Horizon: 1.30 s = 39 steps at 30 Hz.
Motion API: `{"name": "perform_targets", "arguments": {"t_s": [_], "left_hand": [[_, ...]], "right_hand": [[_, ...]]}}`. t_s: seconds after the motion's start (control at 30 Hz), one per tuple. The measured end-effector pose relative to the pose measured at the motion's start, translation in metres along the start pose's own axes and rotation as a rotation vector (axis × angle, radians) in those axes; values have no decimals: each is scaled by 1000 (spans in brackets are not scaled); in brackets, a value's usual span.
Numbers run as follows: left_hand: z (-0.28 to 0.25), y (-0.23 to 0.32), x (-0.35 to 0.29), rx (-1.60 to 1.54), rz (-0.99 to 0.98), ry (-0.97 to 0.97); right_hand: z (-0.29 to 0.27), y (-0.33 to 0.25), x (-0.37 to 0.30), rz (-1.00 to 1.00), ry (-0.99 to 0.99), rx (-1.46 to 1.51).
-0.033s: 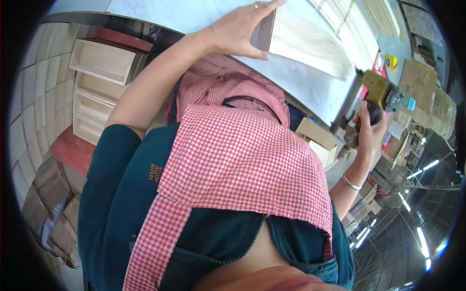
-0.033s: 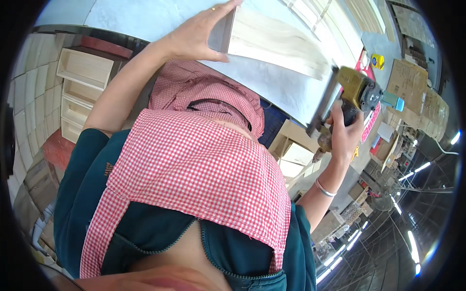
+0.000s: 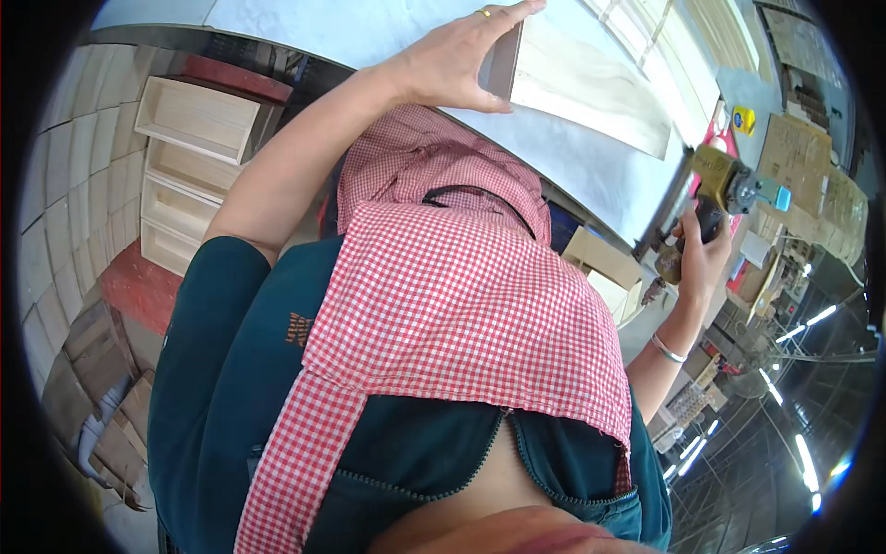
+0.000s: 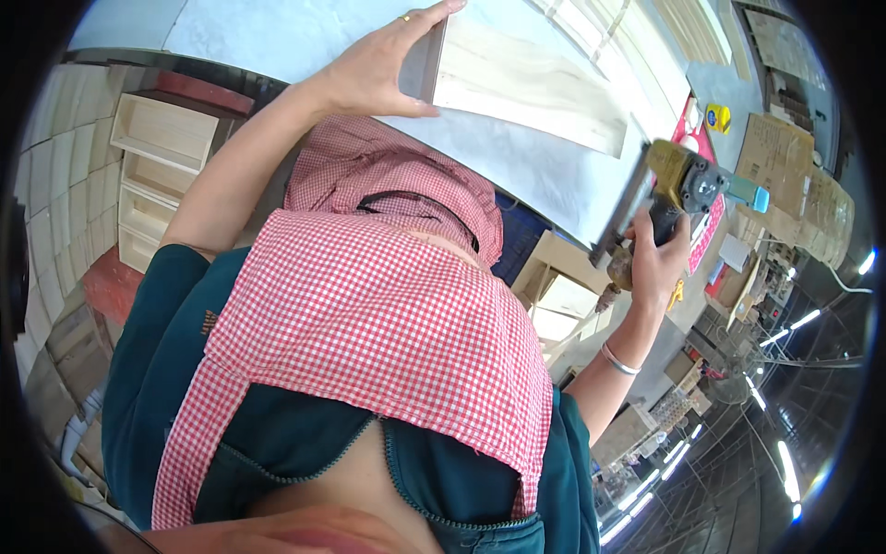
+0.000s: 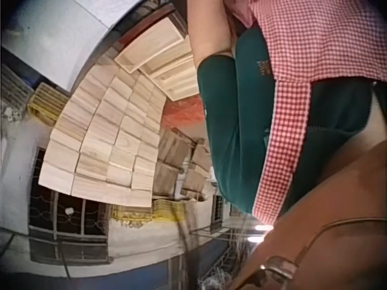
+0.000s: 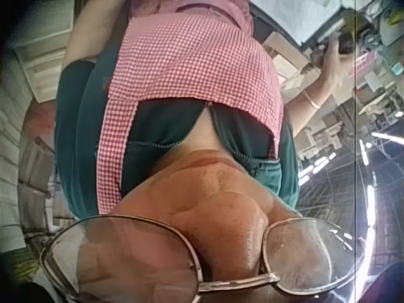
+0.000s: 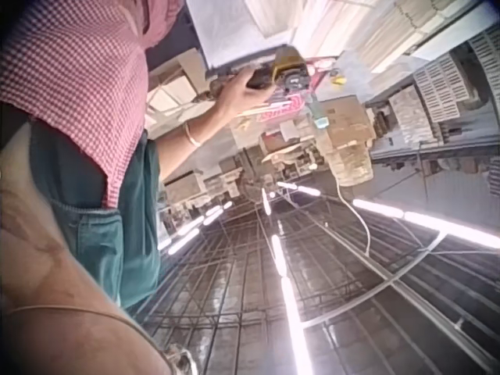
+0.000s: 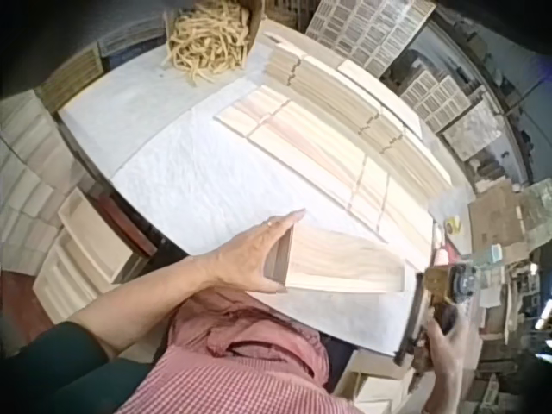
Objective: Applying glue and using a staple gun to assemble small wooden boxes or trays.
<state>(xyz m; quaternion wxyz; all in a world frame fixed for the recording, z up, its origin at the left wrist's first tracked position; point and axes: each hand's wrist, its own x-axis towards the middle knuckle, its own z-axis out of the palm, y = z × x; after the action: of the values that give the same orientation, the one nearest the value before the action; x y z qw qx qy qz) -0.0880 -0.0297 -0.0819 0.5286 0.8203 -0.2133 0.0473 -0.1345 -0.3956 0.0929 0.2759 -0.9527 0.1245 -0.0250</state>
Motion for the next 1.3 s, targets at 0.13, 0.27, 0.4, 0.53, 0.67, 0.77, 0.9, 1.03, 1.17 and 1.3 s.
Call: {"name": "perform_targets", "arguments": {"t_s": [0.13, 0.27, 0.4, 0.53, 0.67, 0.77, 0.9, 1.03, 1.17, 1.3], "left_hand": [[-17, 27, -31, -192, -297, 193], [-61, 10, -99, -736, -629, 444], [-98, 18, -168, -1433, -935, 398], [-80, -4, -218, -1326, -1079, 486], [-91, -13, -223, -987, -1065, 666], [-109, -17, -201, -532, -980, 756], [-122, -24, -168, 65, -963, 520], [-116, -37, -166, 112, -904, 536], [-99, -34, -235, -47, -743, 866], [-97, -1, -323, 145, -891, 1345]], "right_hand": [[-5, 101, 22, -26, 80, -351], [-4, 216, 42, -9, 194, -571], [8, 236, 47, 36, 130, -628], [24, 232, 48, 151, 102, -764], [28, 260, 46, 155, 147, -755], [33, 268, 45, 133, 204, -705], [26, 245, 41, 96, 300, -659], [17, 230, 18, 48, 392, -512], [32, 175, 13, -86, 468, -437], [39, 157, 21, -146, 528, -416]]}}
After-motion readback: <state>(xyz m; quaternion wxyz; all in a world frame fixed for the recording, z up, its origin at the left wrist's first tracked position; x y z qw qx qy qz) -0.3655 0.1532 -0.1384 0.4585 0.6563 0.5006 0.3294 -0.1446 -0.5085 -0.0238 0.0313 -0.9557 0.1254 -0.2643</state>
